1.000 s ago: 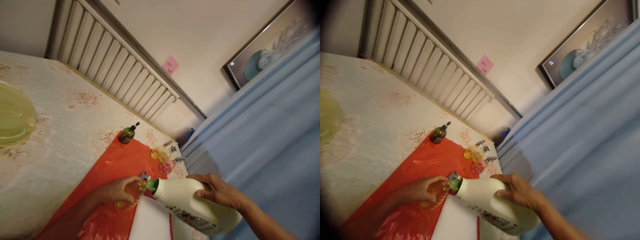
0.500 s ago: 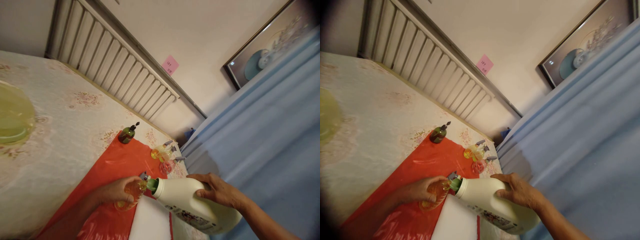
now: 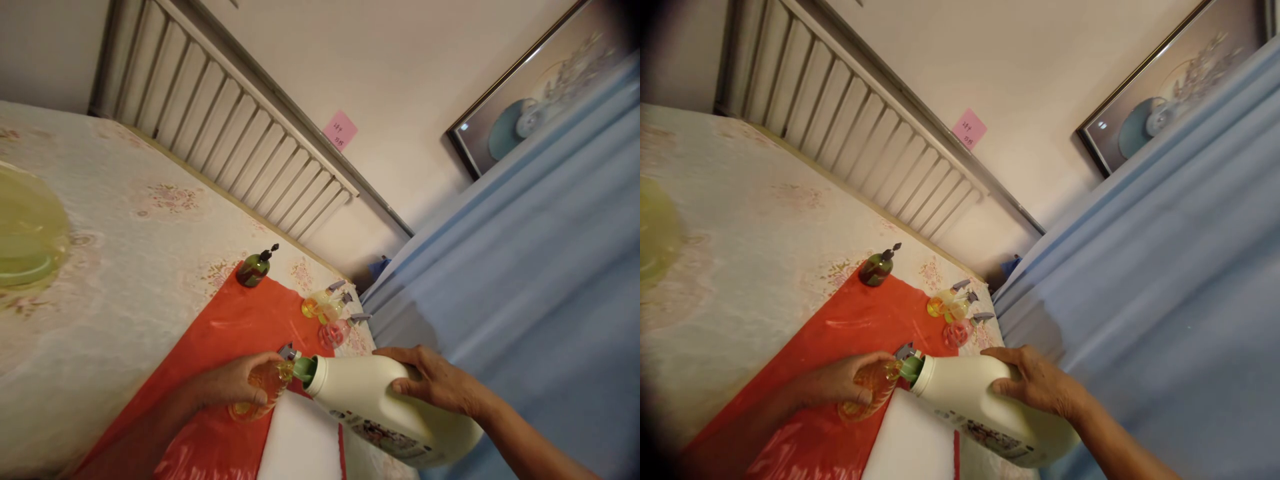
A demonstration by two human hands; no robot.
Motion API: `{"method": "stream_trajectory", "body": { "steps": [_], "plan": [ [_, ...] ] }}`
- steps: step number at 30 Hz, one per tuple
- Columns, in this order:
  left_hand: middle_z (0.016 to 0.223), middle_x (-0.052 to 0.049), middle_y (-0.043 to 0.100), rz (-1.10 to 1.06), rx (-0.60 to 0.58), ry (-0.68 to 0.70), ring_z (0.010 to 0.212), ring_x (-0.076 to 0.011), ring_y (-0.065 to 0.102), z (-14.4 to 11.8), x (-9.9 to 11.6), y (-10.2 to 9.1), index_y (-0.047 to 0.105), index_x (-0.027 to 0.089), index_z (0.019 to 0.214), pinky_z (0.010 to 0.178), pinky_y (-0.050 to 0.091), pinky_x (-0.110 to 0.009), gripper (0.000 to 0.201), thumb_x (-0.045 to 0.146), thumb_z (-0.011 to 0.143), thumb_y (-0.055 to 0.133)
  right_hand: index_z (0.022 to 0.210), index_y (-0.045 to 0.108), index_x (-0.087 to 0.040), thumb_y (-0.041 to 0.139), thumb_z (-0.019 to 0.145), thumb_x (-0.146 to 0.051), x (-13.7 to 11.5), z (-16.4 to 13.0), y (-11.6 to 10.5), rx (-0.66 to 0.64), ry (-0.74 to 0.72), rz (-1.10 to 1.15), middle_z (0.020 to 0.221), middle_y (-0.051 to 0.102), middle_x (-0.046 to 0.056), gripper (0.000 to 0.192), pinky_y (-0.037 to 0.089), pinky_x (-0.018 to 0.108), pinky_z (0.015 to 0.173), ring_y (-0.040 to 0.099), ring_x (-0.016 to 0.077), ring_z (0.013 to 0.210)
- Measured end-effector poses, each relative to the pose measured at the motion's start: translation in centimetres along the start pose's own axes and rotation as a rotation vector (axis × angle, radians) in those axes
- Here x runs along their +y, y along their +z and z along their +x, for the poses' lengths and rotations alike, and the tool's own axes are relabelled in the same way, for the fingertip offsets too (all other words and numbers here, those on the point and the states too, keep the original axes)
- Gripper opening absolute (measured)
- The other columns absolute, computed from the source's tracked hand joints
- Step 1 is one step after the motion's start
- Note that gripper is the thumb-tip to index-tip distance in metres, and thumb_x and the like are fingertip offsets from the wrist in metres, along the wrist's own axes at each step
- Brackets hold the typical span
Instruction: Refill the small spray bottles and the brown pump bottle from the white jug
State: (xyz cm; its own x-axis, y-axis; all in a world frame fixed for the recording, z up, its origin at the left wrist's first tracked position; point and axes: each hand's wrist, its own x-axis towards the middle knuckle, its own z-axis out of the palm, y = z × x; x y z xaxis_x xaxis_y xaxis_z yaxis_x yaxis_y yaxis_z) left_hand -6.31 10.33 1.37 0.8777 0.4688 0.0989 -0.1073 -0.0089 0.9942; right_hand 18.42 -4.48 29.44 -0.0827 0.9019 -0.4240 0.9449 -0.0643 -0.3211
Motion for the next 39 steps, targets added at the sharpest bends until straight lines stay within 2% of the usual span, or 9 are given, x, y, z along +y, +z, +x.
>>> {"method": "stream_trajectory", "body": {
  "steps": [5,11,17,23,29,32,39],
  "plan": [
    [0.132,-0.001,0.066,-0.013,0.003,0.002,0.126,-0.0310,0.057,0.01,-0.11,0.12,0.056,0.026,0.131,0.103,0.047,-0.036,0.066,0.018,0.067,0.070,0.130,0.062,-0.019,0.059,0.088,-0.057,-0.06,-0.01,-0.06,0.004,-0.007,-0.002,0.100,0.074,0.005,0.057,0.049,0.027,0.069,0.065,0.0221,0.084],
    [0.127,0.004,0.069,-0.012,0.008,0.013,0.123,-0.0313,0.058,-0.19,-0.05,0.13,0.056,0.027,0.132,0.100,0.047,-0.032,0.065,0.017,0.069,0.067,0.131,0.061,-0.019,0.059,0.087,-0.058,0.05,0.03,-0.02,0.001,0.003,-0.008,0.100,0.074,0.005,0.059,0.049,0.026,0.067,0.066,0.0224,0.084],
    [0.131,0.001,0.067,-0.024,0.010,-0.004,0.124,-0.0296,0.058,0.10,-0.63,0.11,0.054,0.027,0.133,0.100,0.048,-0.032,0.067,0.018,0.068,0.069,0.130,0.062,-0.020,0.059,0.087,-0.057,-0.19,-0.09,-0.08,0.006,-0.001,-0.013,0.100,0.074,0.005,0.057,0.050,0.027,0.069,0.066,0.0227,0.084],
    [0.123,0.003,0.070,-0.026,-0.013,0.009,0.117,-0.0279,0.062,0.06,-0.06,0.12,0.056,0.029,0.129,0.095,0.051,-0.031,0.064,0.018,0.067,0.069,0.131,0.062,-0.020,0.060,0.087,-0.058,-0.08,-0.03,-0.09,0.004,-0.003,-0.014,0.101,0.074,0.005,0.058,0.050,0.027,0.069,0.066,0.0225,0.084],
    [0.126,0.002,0.069,-0.023,-0.007,-0.007,0.120,-0.0295,0.061,-0.02,0.19,0.14,0.055,0.027,0.131,0.097,0.050,-0.034,0.068,0.018,0.065,0.069,0.132,0.061,-0.019,0.059,0.087,-0.059,-0.15,0.03,-0.07,0.002,0.007,-0.018,0.100,0.074,0.005,0.060,0.050,0.027,0.069,0.066,0.0227,0.085],
    [0.124,0.000,0.070,-0.030,-0.010,0.014,0.118,-0.0298,0.062,-0.02,0.20,0.23,0.056,0.026,0.129,0.095,0.051,-0.035,0.063,0.018,0.067,0.067,0.132,0.061,-0.019,0.059,0.087,-0.059,-0.20,0.05,-0.08,0.008,0.006,-0.030,0.100,0.074,0.005,0.060,0.049,0.027,0.069,0.065,0.0222,0.084],
    [0.124,0.001,0.069,-0.024,-0.014,0.009,0.117,-0.0274,0.062,0.10,0.00,0.11,0.056,0.027,0.128,0.095,0.051,-0.033,0.063,0.017,0.067,0.069,0.132,0.061,-0.020,0.059,0.086,-0.060,-0.06,0.05,-0.07,0.007,0.008,-0.020,0.100,0.074,0.005,0.062,0.049,0.027,0.069,0.065,0.0226,0.084]
  ]
}}
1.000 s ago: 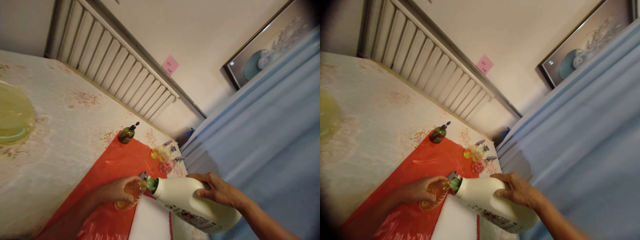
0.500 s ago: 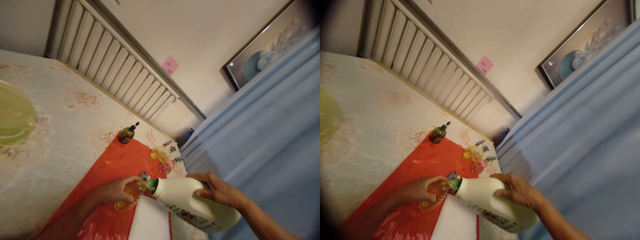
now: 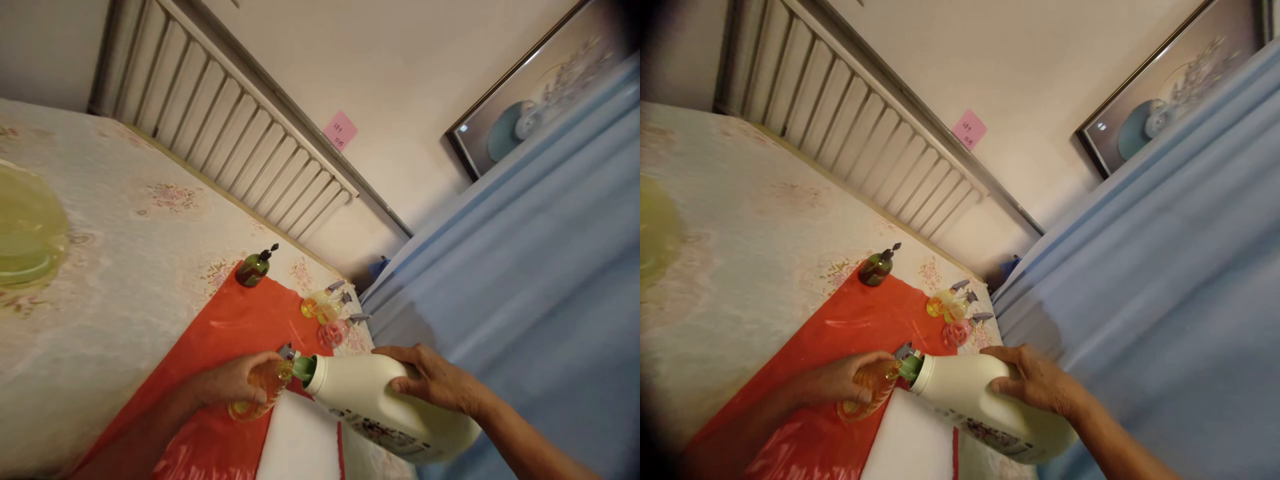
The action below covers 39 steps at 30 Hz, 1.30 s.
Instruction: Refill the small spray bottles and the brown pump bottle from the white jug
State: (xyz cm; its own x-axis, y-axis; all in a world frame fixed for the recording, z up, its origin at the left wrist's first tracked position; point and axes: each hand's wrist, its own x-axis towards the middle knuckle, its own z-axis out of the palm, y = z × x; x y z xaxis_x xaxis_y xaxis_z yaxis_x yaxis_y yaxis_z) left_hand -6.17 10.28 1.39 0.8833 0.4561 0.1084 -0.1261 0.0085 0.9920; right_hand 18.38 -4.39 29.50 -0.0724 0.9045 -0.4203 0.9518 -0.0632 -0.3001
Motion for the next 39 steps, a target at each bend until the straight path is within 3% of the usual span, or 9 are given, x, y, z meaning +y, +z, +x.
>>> {"method": "stream_trajectory", "body": {
  "steps": [10,22,28,39],
  "plan": [
    [0.128,0.000,0.068,-0.022,-0.010,0.013,0.121,-0.0313,0.059,0.07,-0.25,-0.01,0.056,0.028,0.129,0.098,0.050,-0.037,0.063,0.020,0.068,0.070,0.133,0.060,-0.022,0.061,0.088,-0.055,-0.15,0.01,-0.08,-0.003,-0.019,0.011,0.100,0.074,0.004,0.056,0.049,0.026,0.068,0.065,0.0216,0.083],
    [0.117,0.002,0.072,-0.032,-0.030,0.022,0.112,-0.0281,0.064,-0.07,0.07,0.12,0.056,0.027,0.127,0.092,0.052,-0.033,0.060,0.018,0.069,0.066,0.132,0.061,-0.022,0.061,0.089,-0.053,-0.24,0.13,-0.19,-0.005,-0.019,0.012,0.100,0.074,0.003,0.053,0.048,0.026,0.068,0.065,0.0207,0.083],
    [0.123,-0.002,0.068,-0.032,-0.019,-0.001,0.116,-0.0287,0.063,0.04,-0.02,0.06,0.054,0.024,0.130,0.093,0.051,-0.034,0.062,0.018,0.069,0.068,0.133,0.060,-0.023,0.062,0.088,-0.053,-0.11,0.05,-0.16,-0.002,-0.011,0.010,0.100,0.074,0.003,0.055,0.048,0.026,0.068,0.065,0.0211,0.083],
    [0.119,-0.002,0.070,-0.028,-0.019,0.006,0.113,-0.0294,0.064,0.01,0.07,0.23,0.057,0.024,0.126,0.091,0.051,-0.035,0.060,0.016,0.068,0.068,0.133,0.061,-0.023,0.062,0.088,-0.052,-0.25,0.02,-0.13,0.001,-0.010,0.009,0.100,0.074,0.003,0.054,0.049,0.026,0.068,0.065,0.0212,0.083]
  ]
}}
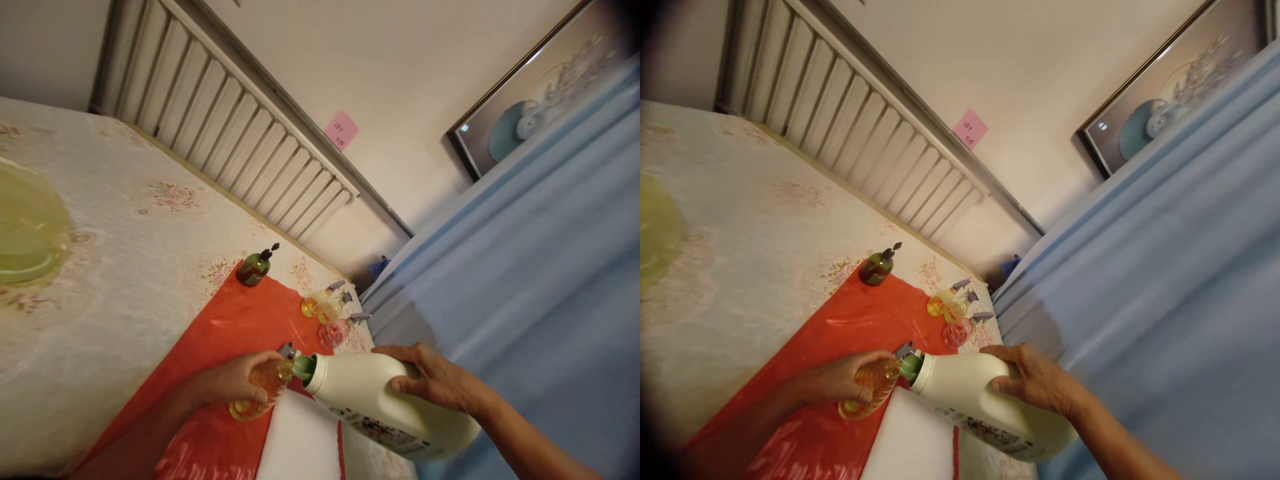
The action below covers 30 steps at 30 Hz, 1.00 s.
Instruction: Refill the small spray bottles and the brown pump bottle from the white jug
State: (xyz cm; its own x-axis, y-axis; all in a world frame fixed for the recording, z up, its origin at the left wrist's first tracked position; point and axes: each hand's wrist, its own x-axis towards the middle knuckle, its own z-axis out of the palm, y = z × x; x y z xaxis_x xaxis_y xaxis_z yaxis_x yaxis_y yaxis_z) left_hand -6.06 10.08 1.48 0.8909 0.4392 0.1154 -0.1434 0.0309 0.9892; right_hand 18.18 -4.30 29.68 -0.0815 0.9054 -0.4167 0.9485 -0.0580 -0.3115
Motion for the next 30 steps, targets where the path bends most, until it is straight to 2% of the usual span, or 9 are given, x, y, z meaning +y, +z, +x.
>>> {"method": "stream_trajectory", "body": {
  "steps": [12,25,30],
  "plan": [
    [0.121,0.000,0.070,-0.008,-0.011,-0.007,0.116,-0.0284,0.063,0.19,-0.45,-0.20,0.056,0.028,0.127,0.097,0.050,-0.038,0.063,0.015,0.066,0.069,0.133,0.061,-0.022,0.062,0.088,-0.053,0.10,0.15,-0.03,0.002,-0.006,-0.013,0.099,0.074,0.003,0.055,0.048,0.026,0.067,0.065,0.0208,0.083],
    [0.121,0.001,0.071,-0.020,-0.024,0.008,0.115,-0.0288,0.063,0.14,-0.28,-0.14,0.058,0.030,0.124,0.095,0.051,-0.036,0.058,0.018,0.068,0.068,0.132,0.061,-0.021,0.062,0.087,-0.055,-0.15,0.14,0.02,-0.001,0.013,-0.006,0.099,0.074,0.003,0.056,0.048,0.025,0.066,0.065,0.0207,0.082],
    [0.118,-0.001,0.071,-0.024,-0.024,0.005,0.112,-0.0279,0.065,0.18,-0.50,-0.18,0.056,0.025,0.127,0.093,0.052,-0.037,0.060,0.015,0.068,0.066,0.132,0.062,-0.020,0.061,0.087,-0.056,-0.22,0.05,0.02,-0.004,0.009,-0.008,0.098,0.074,0.004,0.057,0.048,0.025,0.066,0.065,0.0209,0.082]
  ]
}}
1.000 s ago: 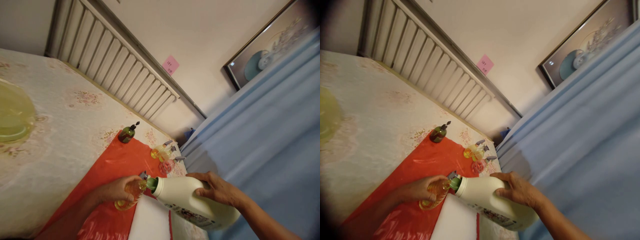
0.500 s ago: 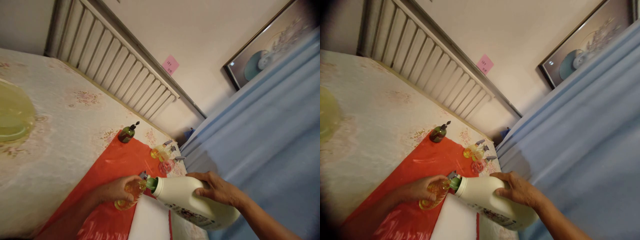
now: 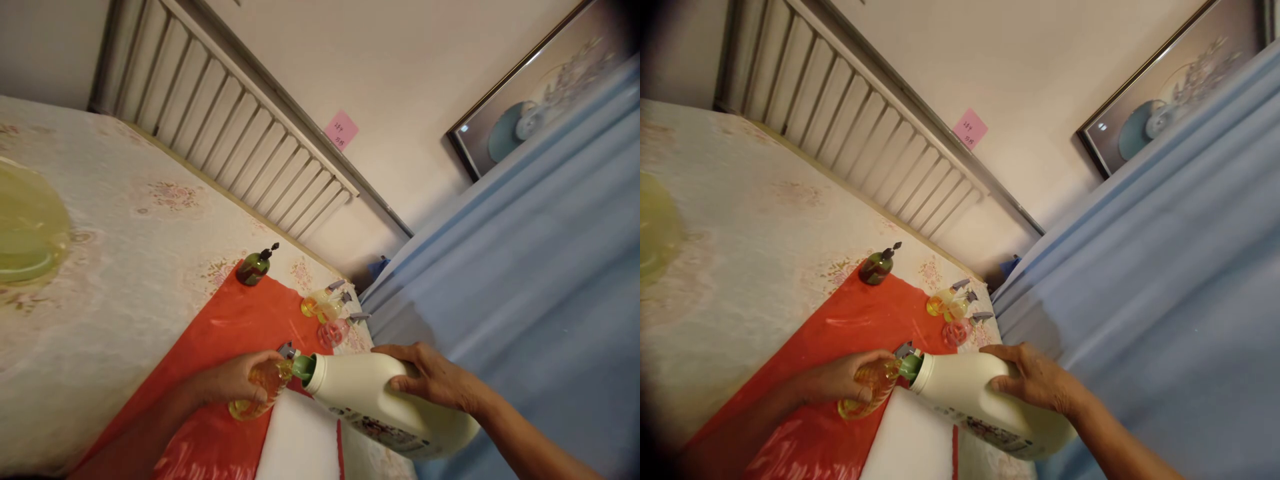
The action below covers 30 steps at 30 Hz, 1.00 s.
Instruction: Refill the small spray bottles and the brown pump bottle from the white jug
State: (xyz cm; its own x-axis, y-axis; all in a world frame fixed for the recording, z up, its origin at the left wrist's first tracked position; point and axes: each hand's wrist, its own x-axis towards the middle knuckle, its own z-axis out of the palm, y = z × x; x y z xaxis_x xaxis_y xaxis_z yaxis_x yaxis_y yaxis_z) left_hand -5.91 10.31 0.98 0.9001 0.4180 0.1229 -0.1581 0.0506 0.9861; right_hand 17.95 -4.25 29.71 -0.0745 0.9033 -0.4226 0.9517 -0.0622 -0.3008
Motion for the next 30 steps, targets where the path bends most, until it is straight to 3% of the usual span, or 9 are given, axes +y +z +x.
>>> {"method": "stream_trajectory", "body": {
  "steps": [5,11,16,30],
  "plan": [
    [0.117,0.002,0.071,-0.015,-0.001,-0.007,0.112,-0.0288,0.065,-0.08,0.02,0.00,0.056,0.028,0.126,0.092,0.052,-0.037,0.060,0.016,0.068,0.068,0.132,0.061,-0.021,0.061,0.087,-0.057,-0.09,-0.04,0.01,-0.003,0.006,0.012,0.100,0.074,0.004,0.058,0.050,0.027,0.068,0.066,0.0225,0.084],
    [0.124,-0.003,0.069,-0.019,0.010,-0.018,0.113,-0.0302,0.065,-0.03,-0.11,-0.02,0.055,0.026,0.129,0.091,0.053,-0.038,0.062,0.016,0.069,0.068,0.132,0.062,-0.021,0.060,0.087,-0.057,-0.13,0.04,-0.05,-0.004,0.004,-0.006,0.100,0.074,0.004,0.057,0.049,0.027,0.069,0.066,0.0225,0.084],
    [0.120,0.001,0.071,-0.028,-0.001,-0.005,0.111,-0.0286,0.065,-0.20,0.20,0.02,0.056,0.029,0.127,0.090,0.052,-0.034,0.059,0.017,0.070,0.066,0.133,0.061,-0.021,0.062,0.087,-0.056,0.10,0.02,-0.09,-0.005,-0.001,0.001,0.101,0.074,0.004,0.057,0.049,0.027,0.069,0.066,0.0226,0.085],
    [0.118,0.000,0.071,-0.040,0.012,-0.034,0.111,-0.0284,0.065,-0.29,0.88,0.24,0.057,0.025,0.125,0.090,0.052,-0.035,0.060,0.014,0.067,0.066,0.133,0.060,-0.021,0.060,0.086,-0.059,-0.19,0.01,-0.19,-0.014,0.009,-0.005,0.102,0.074,0.005,0.060,0.051,0.028,0.070,0.067,0.0232,0.085]
  ]
}}
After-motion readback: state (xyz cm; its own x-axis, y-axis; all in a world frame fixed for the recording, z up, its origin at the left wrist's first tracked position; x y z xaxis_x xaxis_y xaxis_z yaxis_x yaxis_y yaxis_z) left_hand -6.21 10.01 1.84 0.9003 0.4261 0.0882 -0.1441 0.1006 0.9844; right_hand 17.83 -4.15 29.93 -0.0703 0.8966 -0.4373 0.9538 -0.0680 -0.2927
